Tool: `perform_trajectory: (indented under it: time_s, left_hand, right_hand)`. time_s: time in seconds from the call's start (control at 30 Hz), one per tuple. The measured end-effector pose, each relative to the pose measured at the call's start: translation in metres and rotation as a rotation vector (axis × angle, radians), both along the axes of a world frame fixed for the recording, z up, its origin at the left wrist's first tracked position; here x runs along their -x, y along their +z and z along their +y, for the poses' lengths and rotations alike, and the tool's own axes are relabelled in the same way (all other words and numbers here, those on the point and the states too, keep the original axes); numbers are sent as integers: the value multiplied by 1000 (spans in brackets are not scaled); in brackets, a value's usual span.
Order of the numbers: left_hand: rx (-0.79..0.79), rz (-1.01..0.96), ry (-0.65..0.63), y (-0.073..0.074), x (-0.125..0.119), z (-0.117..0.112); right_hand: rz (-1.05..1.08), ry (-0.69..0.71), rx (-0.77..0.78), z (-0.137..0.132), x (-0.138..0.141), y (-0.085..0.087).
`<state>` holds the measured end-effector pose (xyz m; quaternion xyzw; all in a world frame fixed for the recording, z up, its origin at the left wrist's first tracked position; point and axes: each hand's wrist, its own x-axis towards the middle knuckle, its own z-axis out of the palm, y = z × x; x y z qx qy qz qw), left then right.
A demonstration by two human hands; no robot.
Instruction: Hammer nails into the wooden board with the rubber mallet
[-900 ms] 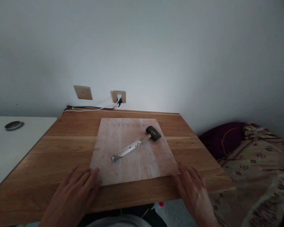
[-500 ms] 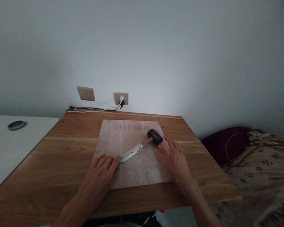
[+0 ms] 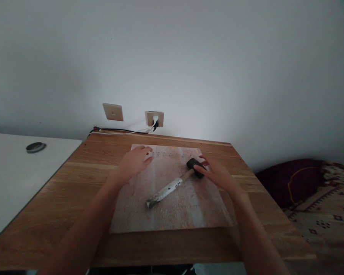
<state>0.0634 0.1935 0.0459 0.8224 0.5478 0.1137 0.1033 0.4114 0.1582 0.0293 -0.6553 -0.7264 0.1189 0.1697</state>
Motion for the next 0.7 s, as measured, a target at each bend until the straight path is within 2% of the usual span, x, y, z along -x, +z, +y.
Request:
perform_trajectory:
  time_s: [0.1,0.17,0.23,0.37,0.53,0.7]
  left_hand:
    - [27,119,-31,4,-3,45]
    - [62,143,-81,3,-2,63]
    - [79,138,-129,1,1,72]
    - [92,116,-170,-7,10,75]
    - [116,115,-187,-11,14,70]
    - [76,114,-240,-10,13,70]
  right_hand:
    - [-42,-31,-33,35,-1,30]
    - [-80,-77,-66,57,1,42]
    - [-108,-117,-81,74,5,46]
    - [-137,-146,-66,88,17,34]
    - [-177,-74,-34,90,31,13]
    - [-205,-36,-9,92,33,9]
